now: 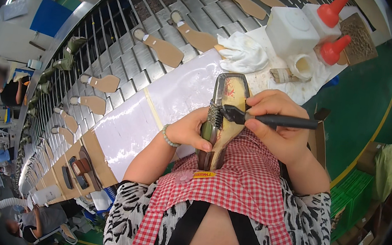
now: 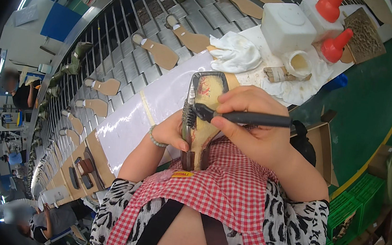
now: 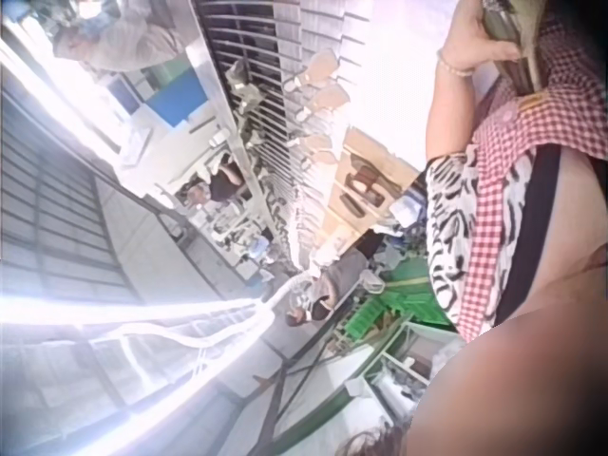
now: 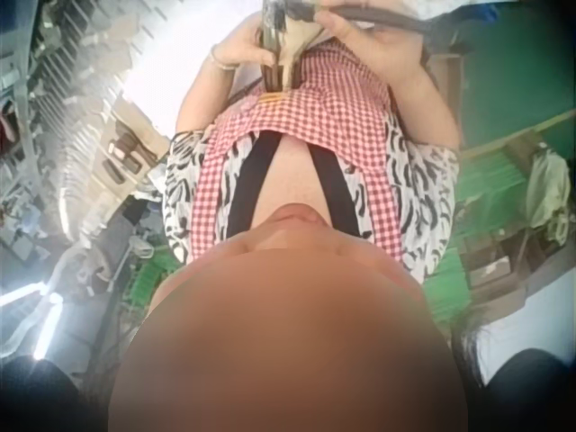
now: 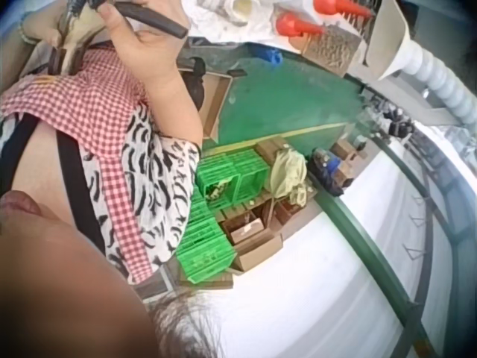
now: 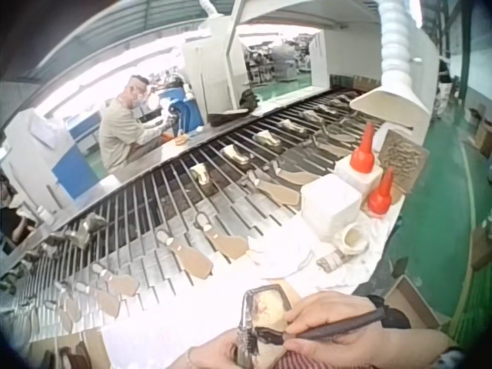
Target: The person repeatedly picks up green high-heeled shoes from a metal rack and applies a yellowish adhesive to the soles using a brush. The person dips the brush into a container of glue, spreads it evenly across the sole, and returns the shoe to the rack. This process is repeated for multiple shoes throughout the clip.
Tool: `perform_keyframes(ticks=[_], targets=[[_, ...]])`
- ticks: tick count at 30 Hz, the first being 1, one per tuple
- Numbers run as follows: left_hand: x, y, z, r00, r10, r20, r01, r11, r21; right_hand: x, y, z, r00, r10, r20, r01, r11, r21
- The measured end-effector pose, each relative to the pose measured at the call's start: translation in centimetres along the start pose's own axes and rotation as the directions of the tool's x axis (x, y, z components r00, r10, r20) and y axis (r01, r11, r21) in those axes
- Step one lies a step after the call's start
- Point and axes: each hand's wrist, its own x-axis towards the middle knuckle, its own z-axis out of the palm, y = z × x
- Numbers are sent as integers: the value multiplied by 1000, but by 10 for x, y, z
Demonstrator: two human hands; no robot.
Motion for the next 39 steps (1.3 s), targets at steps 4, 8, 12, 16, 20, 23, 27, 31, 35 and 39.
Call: perform_keyframes(ticks=[4,8,12,16,20,23,27,31,35,39], targets=[[-3,-2,1,1000,6,4,-6,998,-59,-2,-6,1,989,-32,146,27,999,36],[-7,-9,-5,997,65,-47,-68,996,-65,-1,-9,-1,990,65,128,-95,965,245],[-12,-16,-14,976,104,-191,-145,965,-220,-4,-7,-5,973,223,-65,-163,854,494],[-15,-20,-20,954,145,-261,-252,860,-443,-5,2,-43,930,206,-305,-131,960,249],[-18,-18,-23,920,117,-373,-306,809,-502,6,27,-107,850,171,-498,-364,875,-320],[-17,-17,-22,902,101,-421,-299,847,-439,15,52,-132,884,197,-423,-417,741,-527],[-20,-17,-17,886,95,-454,-303,860,-411,21,73,-137,891,253,-377,-445,651,-615],[-24,-16,-16,877,88,-473,-289,882,-372,24,81,-140,887,322,-330,-461,578,-673],[-23,-15,-17,875,80,-477,-280,888,-366,17,84,-150,855,408,-319,-518,689,-508],[-21,-15,-19,878,80,-473,-283,882,-376,2,90,-161,781,476,-405,-523,852,-7]])
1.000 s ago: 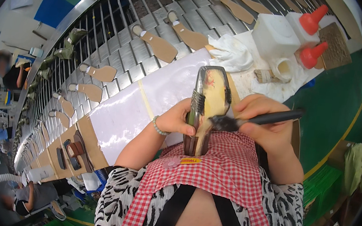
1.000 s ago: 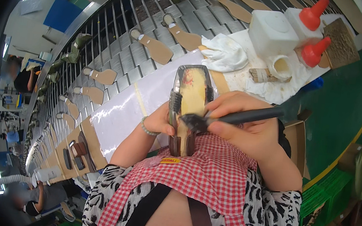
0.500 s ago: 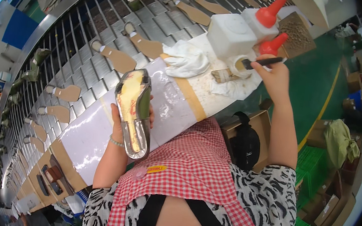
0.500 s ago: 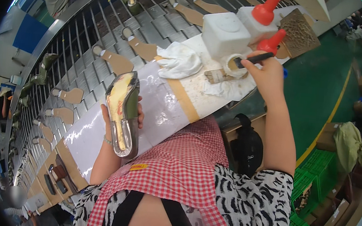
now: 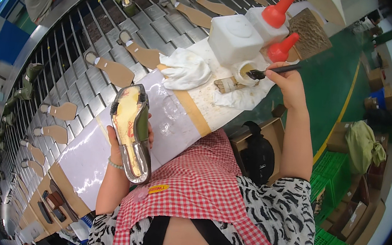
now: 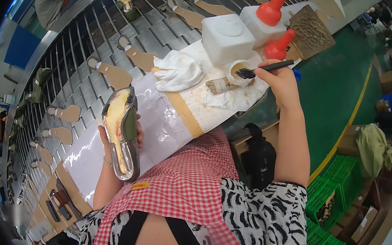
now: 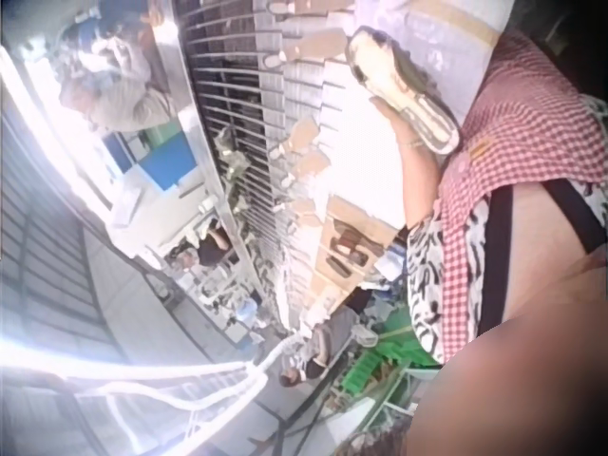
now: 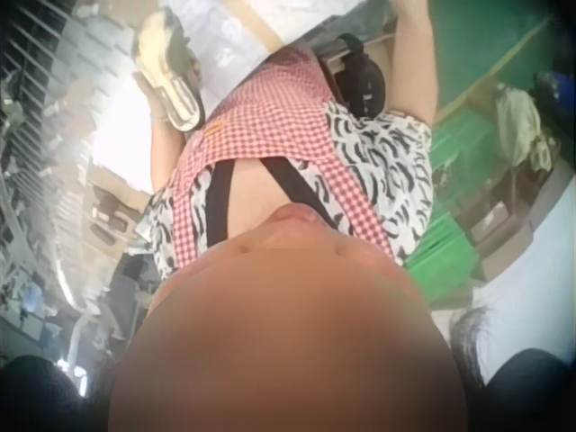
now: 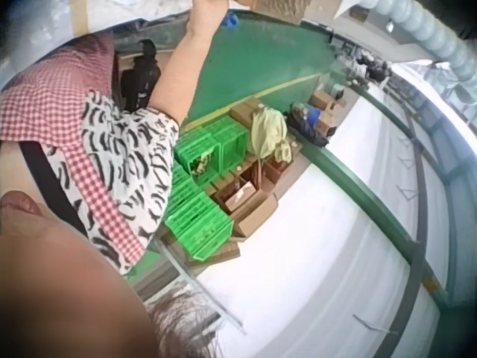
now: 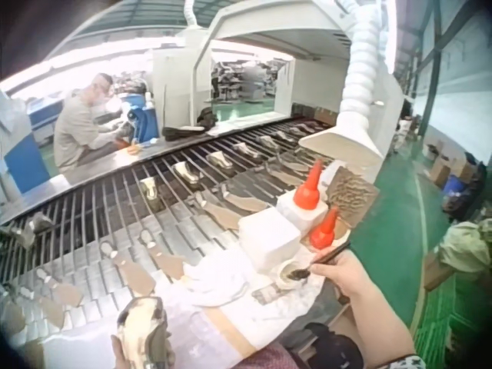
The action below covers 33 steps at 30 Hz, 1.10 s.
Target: The person repeatedly picks up green high-heeled shoes from a metal rack and applies a yellowish adhesive to the soles using a brush. The person dips the brush into a container of glue, spreads it evenly across the sole, and returns the shoe to the rack. This process is repeated for multiple shoes throughout the clip.
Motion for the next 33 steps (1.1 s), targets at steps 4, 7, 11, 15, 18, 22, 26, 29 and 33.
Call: perform_keyframes(ticks=[4,7,11,15,18,22,26,29,33], targets=[[3,1,0,999,-18,46,18,1000,-5,-10,15,-7,975,220,21,-196,818,541],[3,0,1,999,-9,47,9,1000,5,-11,27,-1,935,347,73,-294,645,705],[4,0,5,999,-10,41,10,1000,12,-5,43,8,854,519,41,-353,520,778],[3,-2,8,997,-31,76,34,999,-37,2,61,4,799,600,38,-359,426,830],[2,-8,5,995,-104,-3,103,988,-112,1,58,-7,856,483,184,-339,256,905],[5,-17,-1,981,-195,4,194,969,-151,-21,9,-14,927,126,353,-374,270,887],[13,-24,5,970,-168,177,200,963,-179,-66,-46,36,964,-47,261,-185,587,789],[10,-25,20,973,-210,93,223,959,-174,-100,-66,88,885,-232,404,-70,790,609],[6,-19,37,988,-149,47,152,984,-88,-122,-71,128,814,-242,528,-40,883,467]])
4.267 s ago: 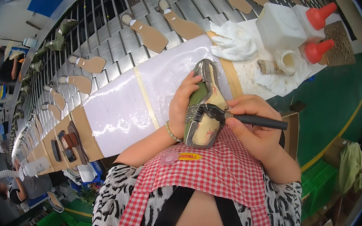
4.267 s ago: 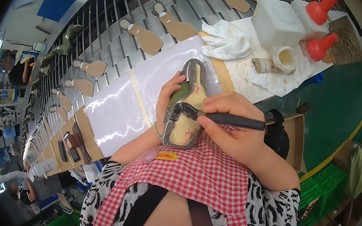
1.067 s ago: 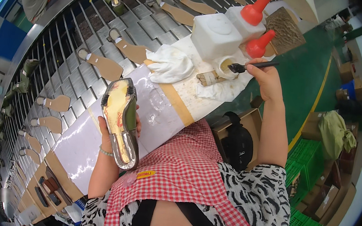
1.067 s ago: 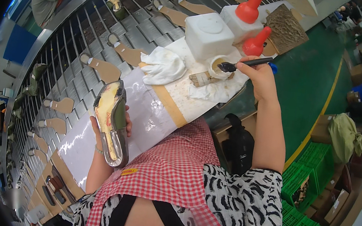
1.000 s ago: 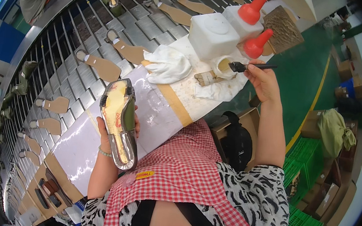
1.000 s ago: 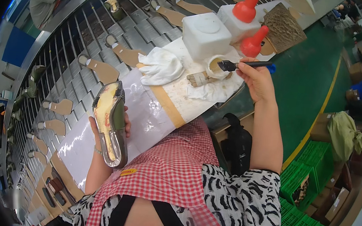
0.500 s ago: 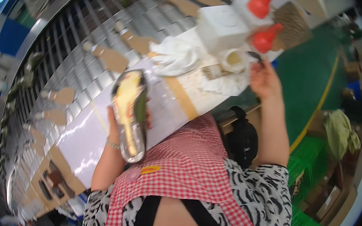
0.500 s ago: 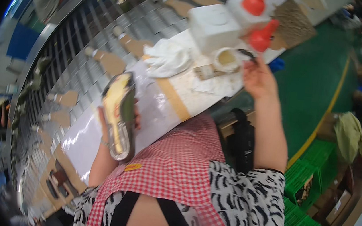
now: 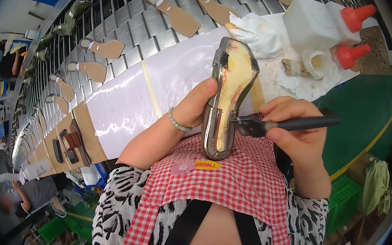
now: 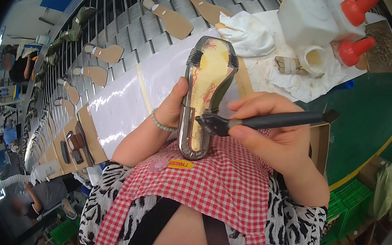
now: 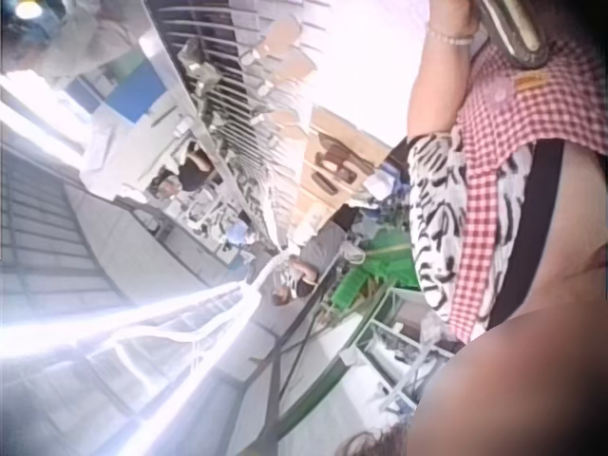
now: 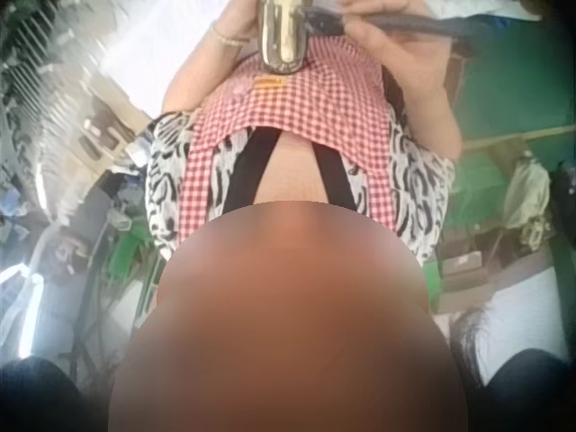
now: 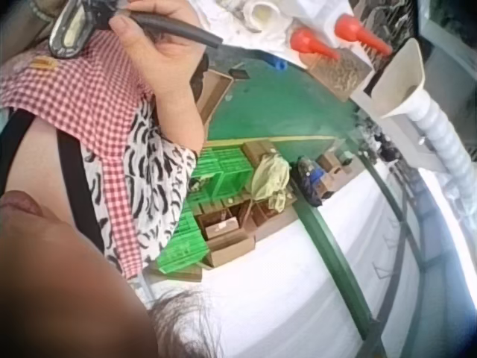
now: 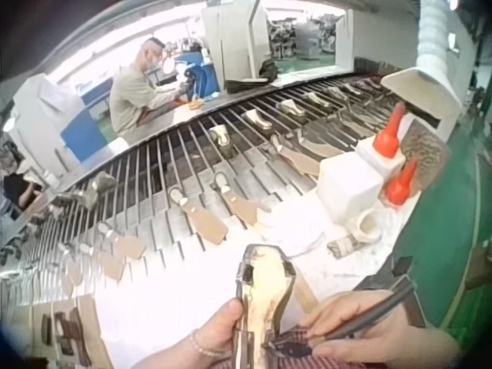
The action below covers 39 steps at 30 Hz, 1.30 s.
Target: The person repeatedly picks up green high-heeled shoes from a metal rack and applies a yellowish adhesive to the soles using a brush. The person dips the brush into a container of glue, spreads it evenly across the sole, and returns the shoe to the rack. This process is repeated for multiple shoes throughout the clip.
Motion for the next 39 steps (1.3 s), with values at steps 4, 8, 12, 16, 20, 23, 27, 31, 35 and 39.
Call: perform_keyframes(ticks=[4,8,12,16,20,23,27,31,35,39], targets=[[-1,6,8,1000,4,20,-6,995,101,5,12,9,998,-15,68,24,991,-133],[-1,7,12,1000,12,24,-16,985,171,7,14,8,993,-25,114,60,949,-309],[-2,7,15,1000,3,13,-5,983,182,10,11,7,970,-177,169,239,838,-490],[-4,10,14,1000,-14,6,12,975,221,10,10,8,959,-180,220,267,836,-479],[-4,9,12,999,-37,5,35,973,229,7,13,8,956,-121,267,226,885,-407],[-5,7,9,999,-44,7,41,971,236,5,13,7,951,-67,301,167,934,-317],[-6,5,4,997,-65,34,59,986,156,2,6,2,978,47,205,-26,994,-103],[-7,9,-2,993,-15,-117,20,999,47,-1,1,-6,993,-74,-90,83,991,105],[-9,32,-20,877,481,18,-472,851,229,1,2,-19,941,-220,-258,258,958,125],[-22,29,-37,799,598,63,-505,610,611,2,10,-17,937,-184,-295,239,958,159]])
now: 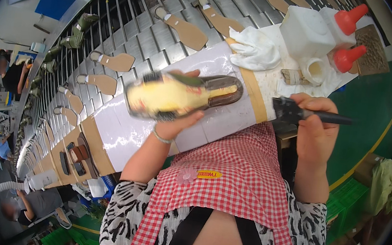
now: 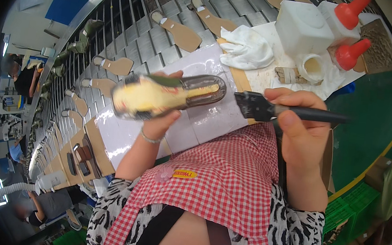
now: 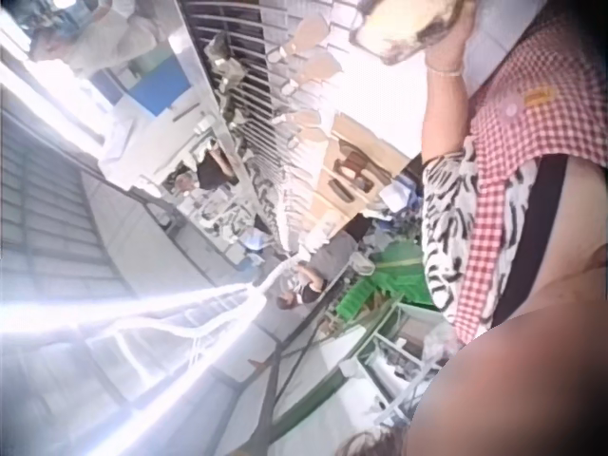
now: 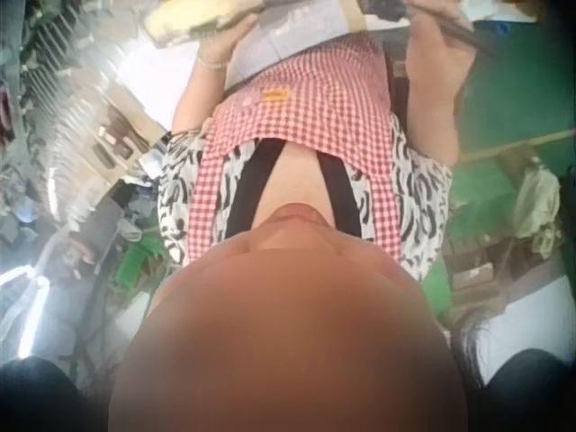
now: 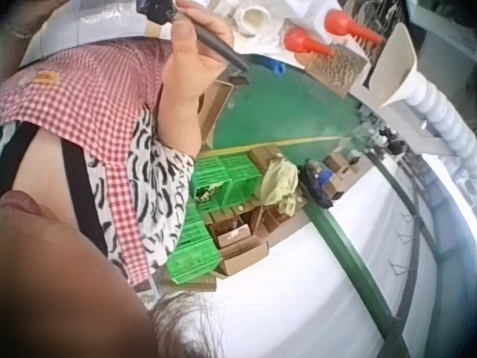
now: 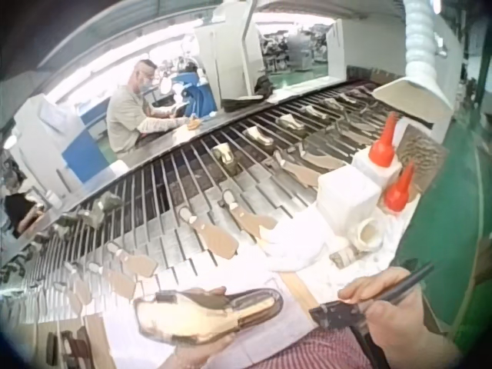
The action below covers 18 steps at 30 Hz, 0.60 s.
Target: The person repeatedly picks up green high-heeled shoes from a metal rack and applies a yellowish adhesive to the soles using a brush. The person dips the brush into a container of glue, spreads it evenly across the sole, and returns the shoe to the rack. This process is repeated for multiple shoes throughout the clip.
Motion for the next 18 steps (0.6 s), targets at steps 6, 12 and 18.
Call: perform_keyframes(ticks=[6,12,18], targets=[[-46,-33,7,917,397,-45,-294,744,600,-16,38,20,977,200,-76,-207,974,-90],[-75,-34,19,975,224,4,-183,786,590,-29,57,15,950,312,4,-309,941,-140],[-72,-25,29,971,241,-5,-191,783,592,-30,67,15,945,323,42,-308,928,-208]])
